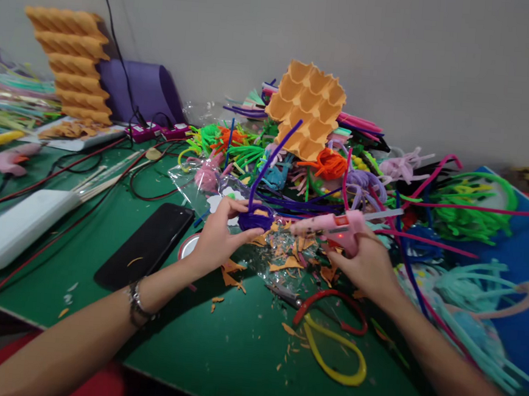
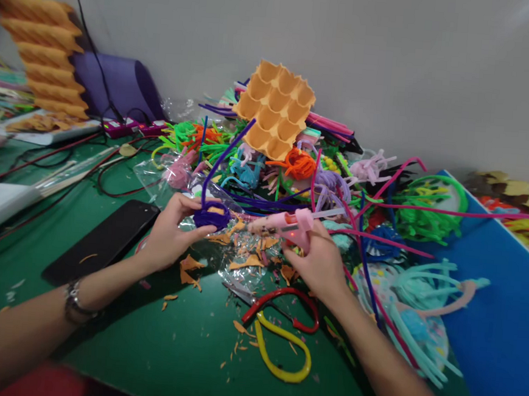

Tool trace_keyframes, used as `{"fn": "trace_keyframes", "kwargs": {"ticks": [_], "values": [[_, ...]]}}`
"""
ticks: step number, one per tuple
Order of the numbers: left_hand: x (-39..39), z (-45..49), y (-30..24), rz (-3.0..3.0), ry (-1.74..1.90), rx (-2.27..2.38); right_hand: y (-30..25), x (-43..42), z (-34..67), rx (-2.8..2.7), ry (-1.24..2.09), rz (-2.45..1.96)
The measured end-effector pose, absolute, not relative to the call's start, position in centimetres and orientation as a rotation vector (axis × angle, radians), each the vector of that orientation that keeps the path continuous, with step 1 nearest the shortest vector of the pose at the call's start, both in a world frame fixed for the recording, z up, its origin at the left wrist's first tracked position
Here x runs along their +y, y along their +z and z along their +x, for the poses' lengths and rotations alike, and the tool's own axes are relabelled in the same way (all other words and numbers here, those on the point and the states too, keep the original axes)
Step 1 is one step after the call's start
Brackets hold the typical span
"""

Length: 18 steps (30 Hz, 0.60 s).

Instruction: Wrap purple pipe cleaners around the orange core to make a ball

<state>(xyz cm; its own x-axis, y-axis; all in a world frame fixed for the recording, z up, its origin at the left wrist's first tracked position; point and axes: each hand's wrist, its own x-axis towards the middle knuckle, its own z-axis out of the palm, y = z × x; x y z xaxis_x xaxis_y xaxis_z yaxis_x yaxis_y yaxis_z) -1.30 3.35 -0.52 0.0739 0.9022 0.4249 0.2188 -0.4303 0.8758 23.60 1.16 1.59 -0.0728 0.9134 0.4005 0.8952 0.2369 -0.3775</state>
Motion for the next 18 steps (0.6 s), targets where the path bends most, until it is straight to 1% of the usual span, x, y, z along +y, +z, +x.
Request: {"fn": "trace_keyframes", "kwargs": {"ticks": [5, 11, 18], "values": [[3.3, -1.3, -0.6, 1.766, 1.346, 1.102, -0.1, 1.1, 23.3, -2.069, 0.174, -1.584], [3.1, -1.2, -0.6, 1.844, 1.259, 1.123, 0.3, 1.2, 23.4, -2.218, 0.353, -1.464], [3.0, -1.1, -0.6, 1.869, 1.294, 1.050, 0.6, 1.1, 23.4, -2.265, 0.406, -1.408]]}}
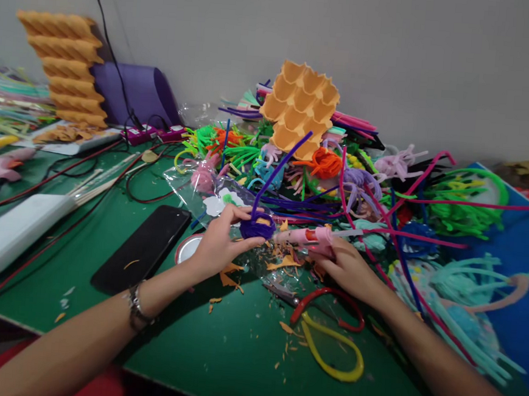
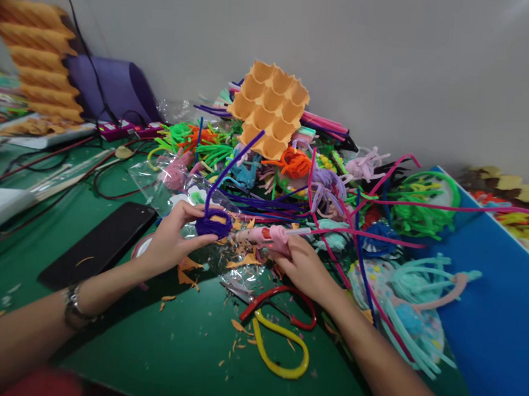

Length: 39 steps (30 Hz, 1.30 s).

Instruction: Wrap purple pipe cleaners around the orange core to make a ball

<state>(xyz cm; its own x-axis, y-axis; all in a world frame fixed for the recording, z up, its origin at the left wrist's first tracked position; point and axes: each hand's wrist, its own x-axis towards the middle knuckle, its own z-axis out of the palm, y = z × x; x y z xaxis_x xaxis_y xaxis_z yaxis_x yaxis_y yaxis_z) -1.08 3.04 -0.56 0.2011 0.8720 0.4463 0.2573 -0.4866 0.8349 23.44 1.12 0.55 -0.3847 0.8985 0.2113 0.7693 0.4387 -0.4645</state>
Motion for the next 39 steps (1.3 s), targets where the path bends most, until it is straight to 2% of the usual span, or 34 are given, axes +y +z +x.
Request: {"fn": "trace_keyframes", "kwargs": {"ticks": [9, 18, 39], "values": [[3.0, -1.1, -0.9, 1.881, 1.248, 1.092, -0.1, 1.1, 23.8, -2.340, 0.429, -1.395], [3.0, -1.0, -0.9, 1.830, 1.282, 1.063, 2.1, 1.4, 24.7, -2.382, 0.503, -1.350], [3.3, -1.0, -1.0, 1.732, 1.286, 1.112, 2.8, 1.1, 24.3, -2.503, 0.586, -1.339]]}}
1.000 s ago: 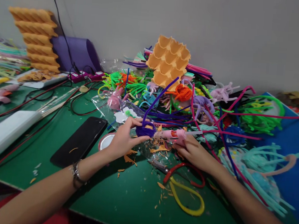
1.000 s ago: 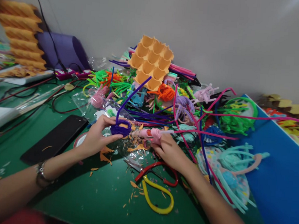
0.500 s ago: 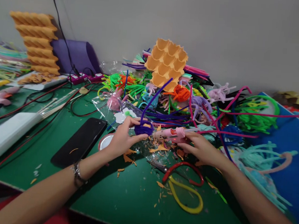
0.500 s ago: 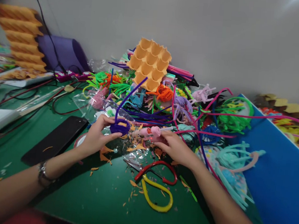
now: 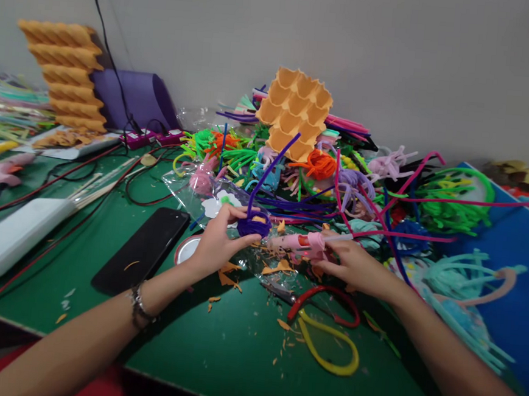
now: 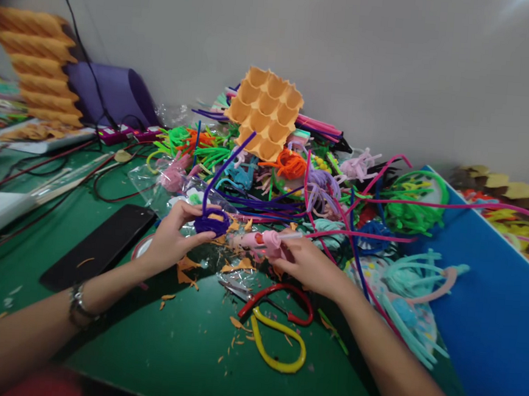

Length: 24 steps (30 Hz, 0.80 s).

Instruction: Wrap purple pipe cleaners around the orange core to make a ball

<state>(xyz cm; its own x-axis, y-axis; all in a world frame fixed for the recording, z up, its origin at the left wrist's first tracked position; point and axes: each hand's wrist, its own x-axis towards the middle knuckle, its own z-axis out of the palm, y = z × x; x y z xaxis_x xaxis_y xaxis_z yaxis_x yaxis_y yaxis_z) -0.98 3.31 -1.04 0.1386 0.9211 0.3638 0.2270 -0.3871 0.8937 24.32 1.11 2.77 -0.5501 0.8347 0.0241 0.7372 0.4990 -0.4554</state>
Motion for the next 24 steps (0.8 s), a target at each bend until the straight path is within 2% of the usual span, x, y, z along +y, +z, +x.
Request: {"fn": "trace_keyframes", "kwargs": {"ticks": [10, 16, 20, 24], "values": [[3.4, -1.0, -1.1, 1.740, 1.306, 1.104, 4.1, 1.2, 24.7, -2.512, 0.704, -1.448], [3.3, -1.4, -0.9, 1.971, 1.305, 1.084, 5.0, 0.9, 26.7, -2.518, 0.701, -1.524], [3.1, -1.7, -0.1, 2.304, 1.399, 1.089, 6.8, 0.8, 28.1, -2.412, 0.477, -1.512], [2.8, -1.6, 1.1, 2.609, 1.464, 1.051, 9.2, -0.7, 26.8, -1.954, -0.079, -1.403]]}}
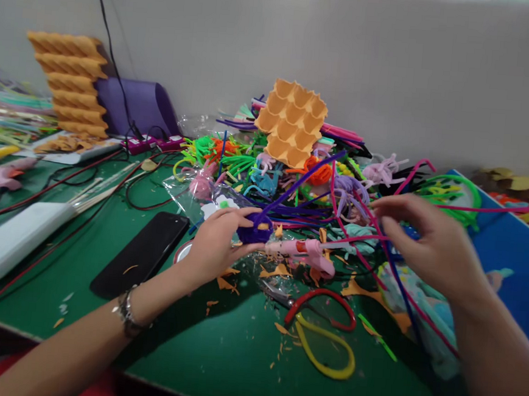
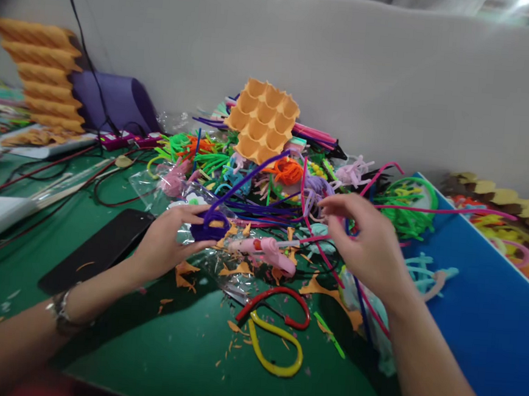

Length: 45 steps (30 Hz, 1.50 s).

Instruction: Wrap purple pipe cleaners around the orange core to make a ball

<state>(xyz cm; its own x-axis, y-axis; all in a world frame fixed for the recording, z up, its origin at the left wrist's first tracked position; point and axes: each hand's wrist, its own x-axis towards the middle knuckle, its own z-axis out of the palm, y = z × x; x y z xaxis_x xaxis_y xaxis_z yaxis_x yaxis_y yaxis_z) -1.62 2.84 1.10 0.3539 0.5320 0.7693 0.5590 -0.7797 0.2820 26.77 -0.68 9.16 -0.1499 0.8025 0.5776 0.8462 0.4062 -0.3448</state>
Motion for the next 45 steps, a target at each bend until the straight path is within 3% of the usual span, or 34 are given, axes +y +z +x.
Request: {"fn": "trace_keyframes", "kwargs": {"ticks": [3, 6, 9, 14, 22, 45], "values": [[2.6, -1.4, 1.9, -2.529, -1.300, -0.955, 10.1, -2.6, 24.4, -1.805, -0.480, -1.154], [2.1, -1.0, 2.4, -2.497, -1.206, -0.896, 10.1, -3.5, 21.8, -2.079, -0.675, -0.860], [1.4, -0.6, 2.9, -2.466, -1.203, -0.829, 9.6, -2.8, 19.9, -2.338, -0.645, -0.728], [0.5, -0.5, 3.9, -2.485, -1.270, -0.827, 9.2, -1.3, 19.1, -2.291, -0.573, -0.717], [-0.5, -0.4, 5.3, -2.580, -1.669, -0.922, 9.5, -3.2, 19.8, -2.215, -0.336, -0.719], [-0.6, 2.3, 5.1, -2.672, -2.700, -0.894, 7.6, -1.9, 19.8, -2.086, -0.183, -0.648]]}}
